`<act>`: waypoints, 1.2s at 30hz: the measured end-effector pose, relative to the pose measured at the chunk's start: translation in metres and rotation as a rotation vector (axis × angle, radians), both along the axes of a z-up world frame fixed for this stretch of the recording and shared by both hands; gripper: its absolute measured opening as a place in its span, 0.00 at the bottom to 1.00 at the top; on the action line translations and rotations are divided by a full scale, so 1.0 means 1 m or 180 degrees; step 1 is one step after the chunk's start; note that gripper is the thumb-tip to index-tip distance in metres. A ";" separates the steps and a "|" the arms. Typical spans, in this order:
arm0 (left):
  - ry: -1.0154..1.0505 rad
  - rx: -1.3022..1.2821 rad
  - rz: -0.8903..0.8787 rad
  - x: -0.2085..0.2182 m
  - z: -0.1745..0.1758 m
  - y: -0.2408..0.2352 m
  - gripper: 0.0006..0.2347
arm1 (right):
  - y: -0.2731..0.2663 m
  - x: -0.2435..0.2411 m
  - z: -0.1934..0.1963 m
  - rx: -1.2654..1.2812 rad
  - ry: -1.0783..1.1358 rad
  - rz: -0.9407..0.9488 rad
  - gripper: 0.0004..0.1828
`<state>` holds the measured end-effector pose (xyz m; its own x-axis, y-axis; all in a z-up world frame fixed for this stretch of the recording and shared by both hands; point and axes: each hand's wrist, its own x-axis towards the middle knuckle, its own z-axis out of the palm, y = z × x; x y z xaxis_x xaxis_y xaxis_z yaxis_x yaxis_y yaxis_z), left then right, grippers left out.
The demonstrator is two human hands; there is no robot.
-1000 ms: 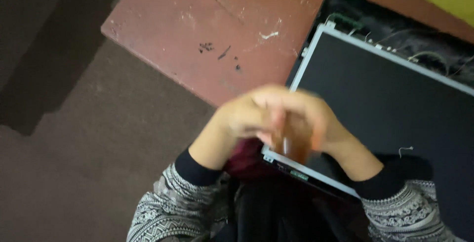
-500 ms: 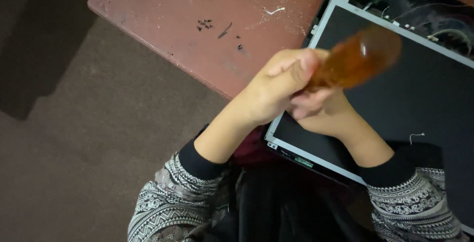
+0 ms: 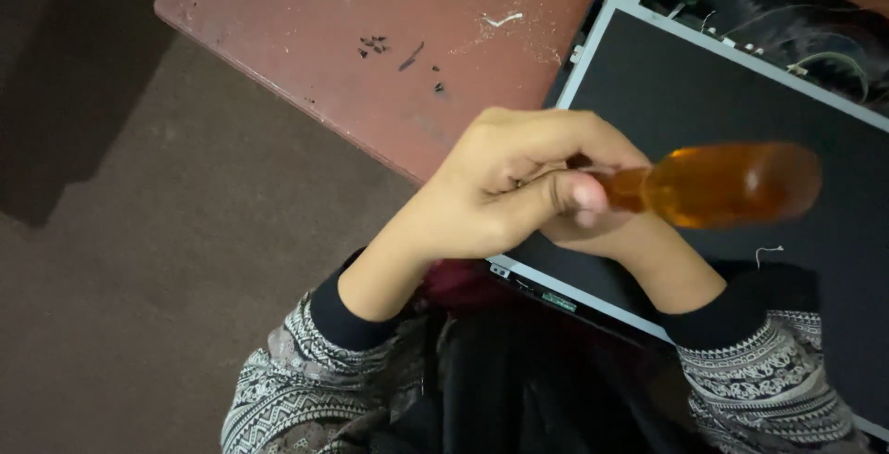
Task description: The person uses a screwdriver to remove screws from the frame of a computer monitor resting on their lap. They systematically unscrew fasteners along the edges of the monitor's casing and place the removed screws on the nearby table.
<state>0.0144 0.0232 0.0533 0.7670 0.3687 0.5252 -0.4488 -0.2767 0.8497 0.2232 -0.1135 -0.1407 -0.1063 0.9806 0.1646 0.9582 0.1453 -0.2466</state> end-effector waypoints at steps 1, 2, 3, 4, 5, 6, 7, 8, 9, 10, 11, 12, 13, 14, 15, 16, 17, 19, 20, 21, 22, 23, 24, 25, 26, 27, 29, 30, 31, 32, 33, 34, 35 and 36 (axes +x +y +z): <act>-0.0013 -0.0084 -0.0129 0.000 -0.002 -0.001 0.12 | 0.003 -0.008 0.006 -0.0006 0.0255 0.0072 0.24; -0.0037 -0.0156 -0.0266 0.002 -0.004 0.000 0.18 | 0.006 -0.014 0.012 0.0002 0.0498 0.0136 0.23; -0.0036 -0.0147 -0.0285 0.002 0.002 0.004 0.18 | 0.013 -0.021 0.020 0.0011 0.0740 0.0201 0.21; -0.0086 -0.0655 -0.0930 0.003 0.007 0.007 0.16 | 0.018 -0.026 0.028 0.0028 0.0969 0.0265 0.19; -0.0133 -0.1157 -0.1578 0.003 0.012 0.011 0.16 | 0.022 -0.031 0.037 0.0046 0.1197 0.0331 0.18; -0.0139 -0.1156 -0.1585 0.000 0.007 0.016 0.16 | 0.022 -0.032 0.047 0.0046 0.1431 0.0410 0.16; 0.0242 -0.0817 -0.1263 -0.004 0.003 0.022 0.18 | 0.023 -0.036 0.058 0.0047 0.1665 0.0488 0.15; 0.0613 -0.0433 -0.0929 -0.007 0.000 0.031 0.24 | 0.036 -0.046 0.071 0.0092 0.1886 0.0580 0.14; 0.0603 -0.0385 -0.0932 -0.013 -0.002 0.039 0.24 | 0.041 -0.048 0.089 0.0136 0.1865 0.0588 0.14; 0.1097 0.0394 0.0275 -0.020 -0.006 0.046 0.19 | 0.043 -0.051 0.105 0.0304 0.1318 0.0660 0.07; 0.1550 0.1170 0.1501 -0.027 -0.009 0.053 0.16 | 0.045 -0.054 0.122 0.0468 0.0769 0.0726 0.22; 0.1534 0.1198 0.1509 -0.036 -0.035 0.061 0.16 | 0.046 -0.053 0.119 0.0497 0.0756 0.0729 0.22; 0.1722 0.1700 0.2047 -0.044 -0.060 0.070 0.10 | 0.046 -0.052 0.116 0.0675 0.1059 0.0613 0.21; 0.1900 0.2198 0.2588 -0.053 -0.085 0.079 0.09 | 0.047 -0.051 0.113 0.0844 0.1369 0.0496 0.20; 0.1887 0.2217 0.2597 -0.052 -0.093 0.082 0.09 | 0.050 -0.049 0.114 0.0866 0.1362 0.0501 0.20; 0.2158 0.2364 0.2703 -0.053 -0.103 0.081 0.07 | 0.051 -0.049 0.114 0.0894 0.1451 0.0380 0.18; 0.2432 0.2510 0.2806 -0.054 -0.113 0.080 0.06 | 0.051 -0.049 0.114 0.0921 0.1539 0.0259 0.17; 0.2438 0.2601 0.2941 -0.051 -0.131 0.086 0.05 | 0.048 -0.046 0.114 0.1005 0.1701 0.0168 0.16; 0.2424 0.2704 0.3078 -0.048 -0.140 0.090 0.05 | 0.048 -0.043 0.115 0.1106 0.1850 0.0073 0.15; 0.2426 0.2704 0.3084 -0.044 -0.140 0.092 0.05 | 0.047 -0.040 0.113 0.1106 0.1851 0.0079 0.15; 0.2425 0.2859 0.3093 -0.039 -0.140 0.095 0.05 | 0.045 -0.037 0.111 0.1182 0.1892 0.0057 0.16; 0.2424 0.3014 0.3102 -0.034 -0.140 0.097 0.06 | 0.044 -0.034 0.109 0.1259 0.1934 0.0034 0.17; 0.2415 0.3014 0.3101 -0.032 -0.144 0.099 0.06 | 0.044 -0.032 0.109 0.1262 0.1927 0.0031 0.17; 0.2386 0.3115 0.3053 -0.030 -0.148 0.100 0.06 | 0.045 -0.029 0.109 0.1244 0.1989 -0.0057 0.16; 0.2361 0.3217 0.3004 -0.029 -0.152 0.102 0.06 | 0.046 -0.028 0.109 0.1223 0.2056 -0.0145 0.16; 0.2358 0.3217 0.3000 -0.028 -0.154 0.103 0.06 | 0.047 -0.023 0.108 0.1224 0.2054 -0.0149 0.16; 0.2288 0.3274 0.3036 -0.026 -0.159 0.104 0.03 | 0.049 -0.014 0.105 0.1299 0.2356 -0.0236 0.18; 0.2282 0.3274 0.3042 -0.025 -0.162 0.105 0.03 | 0.049 -0.010 0.106 0.1303 0.2351 -0.0231 0.18; 0.2260 0.3313 0.3106 -0.025 -0.163 0.106 0.02 | 0.049 -0.006 0.108 0.1320 0.2482 -0.0534 0.14; 0.2236 0.3350 0.3168 -0.024 -0.165 0.106 0.02 | 0.048 -0.002 0.109 0.1336 0.2609 -0.0839 0.10; 0.2229 0.3350 0.3173 -0.023 -0.160 0.102 0.02 | 0.048 0.005 0.105 0.1340 0.2603 -0.0836 0.10; 0.1986 0.2844 0.3029 -0.022 -0.153 0.098 0.00 | 0.048 0.013 0.102 0.1273 0.2518 -0.1053 0.07; 0.1742 0.2343 0.2873 -0.021 -0.147 0.094 0.03 | 0.049 0.020 0.098 0.1204 0.2431 -0.1270 0.06; 0.1733 0.2348 0.2864 -0.013 -0.133 0.074 0.03 | 0.050 0.021 0.100 0.1213 0.2427 -0.1280 0.06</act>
